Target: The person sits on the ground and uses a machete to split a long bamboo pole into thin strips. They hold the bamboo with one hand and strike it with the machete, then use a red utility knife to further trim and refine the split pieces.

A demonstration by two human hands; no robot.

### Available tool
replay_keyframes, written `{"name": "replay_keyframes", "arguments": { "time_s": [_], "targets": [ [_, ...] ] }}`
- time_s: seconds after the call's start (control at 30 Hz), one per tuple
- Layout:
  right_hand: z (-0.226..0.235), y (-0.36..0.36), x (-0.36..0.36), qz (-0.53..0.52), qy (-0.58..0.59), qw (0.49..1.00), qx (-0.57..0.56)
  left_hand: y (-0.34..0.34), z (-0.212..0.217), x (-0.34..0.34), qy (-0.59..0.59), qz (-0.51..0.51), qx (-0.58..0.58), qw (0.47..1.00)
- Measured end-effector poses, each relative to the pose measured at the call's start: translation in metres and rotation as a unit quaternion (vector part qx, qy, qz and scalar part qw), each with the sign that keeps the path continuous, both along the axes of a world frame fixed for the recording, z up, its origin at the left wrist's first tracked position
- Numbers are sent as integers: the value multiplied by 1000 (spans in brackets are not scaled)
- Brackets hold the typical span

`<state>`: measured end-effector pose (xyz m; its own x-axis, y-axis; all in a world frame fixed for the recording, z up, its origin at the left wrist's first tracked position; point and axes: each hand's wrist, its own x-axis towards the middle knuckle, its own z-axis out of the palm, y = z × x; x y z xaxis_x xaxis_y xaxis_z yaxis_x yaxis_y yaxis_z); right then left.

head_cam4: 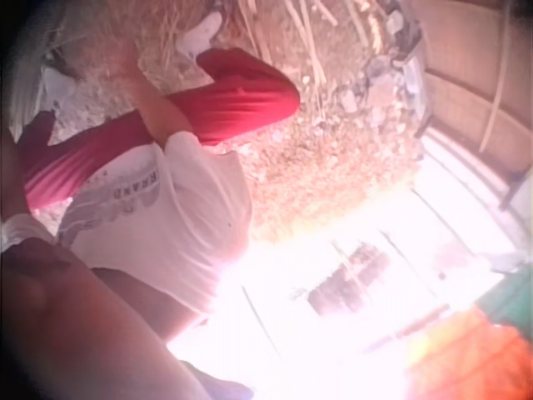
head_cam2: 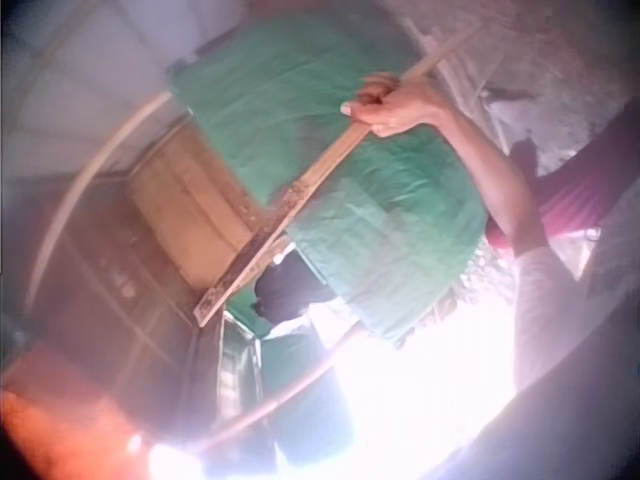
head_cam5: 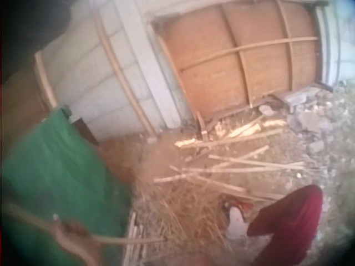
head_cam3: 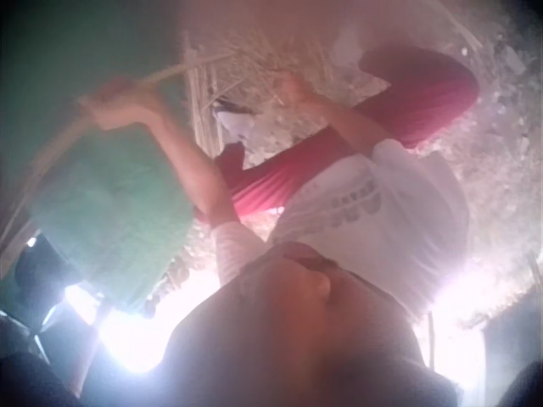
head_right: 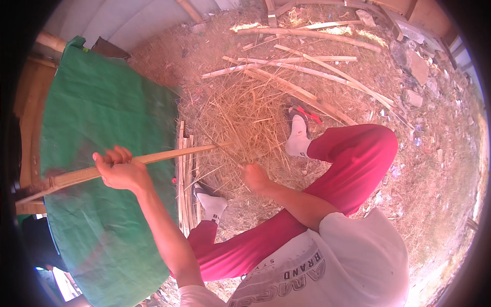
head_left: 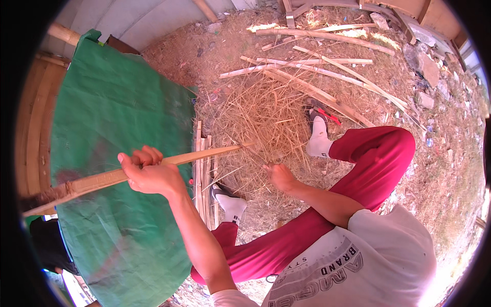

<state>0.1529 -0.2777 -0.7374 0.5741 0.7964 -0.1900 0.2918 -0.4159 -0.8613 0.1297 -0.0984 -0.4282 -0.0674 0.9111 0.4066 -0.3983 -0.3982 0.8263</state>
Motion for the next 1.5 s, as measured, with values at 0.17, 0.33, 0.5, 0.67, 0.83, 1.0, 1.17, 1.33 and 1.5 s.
{"name": "replay_keyframes", "arguments": {
  "time_s": [0.17,0.33,0.5,0.67,0.83,1.0,1.17,1.33,1.5],
  "targets": [
    [60,2,-6,-13,23,993,115,1,2,1,-7,22,10,1000],
    [19,0,-10,-13,-59,991,123,5,-1,-6,10,-9,17,1000],
    [38,5,5,2,50,999,17,3,1,-1,-9,13,2,1000],
    [55,2,-23,-42,-44,978,201,-3,-2,4,21,12,28,999],
    [1,-4,1,-31,52,998,-31,1,2,2,4,5,4,1000],
    [69,4,-15,-61,28,990,122,4,4,9,2,12,1,1000],
    [32,0,-21,-18,29,995,95,4,3,2,2,25,6,1000],
    [24,-7,13,44,84,988,-122,6,0,-3,-17,26,-9,999],
    [92,8,-22,-25,41,993,103,11,2,-2,-9,41,-3,999]
  ]
}}
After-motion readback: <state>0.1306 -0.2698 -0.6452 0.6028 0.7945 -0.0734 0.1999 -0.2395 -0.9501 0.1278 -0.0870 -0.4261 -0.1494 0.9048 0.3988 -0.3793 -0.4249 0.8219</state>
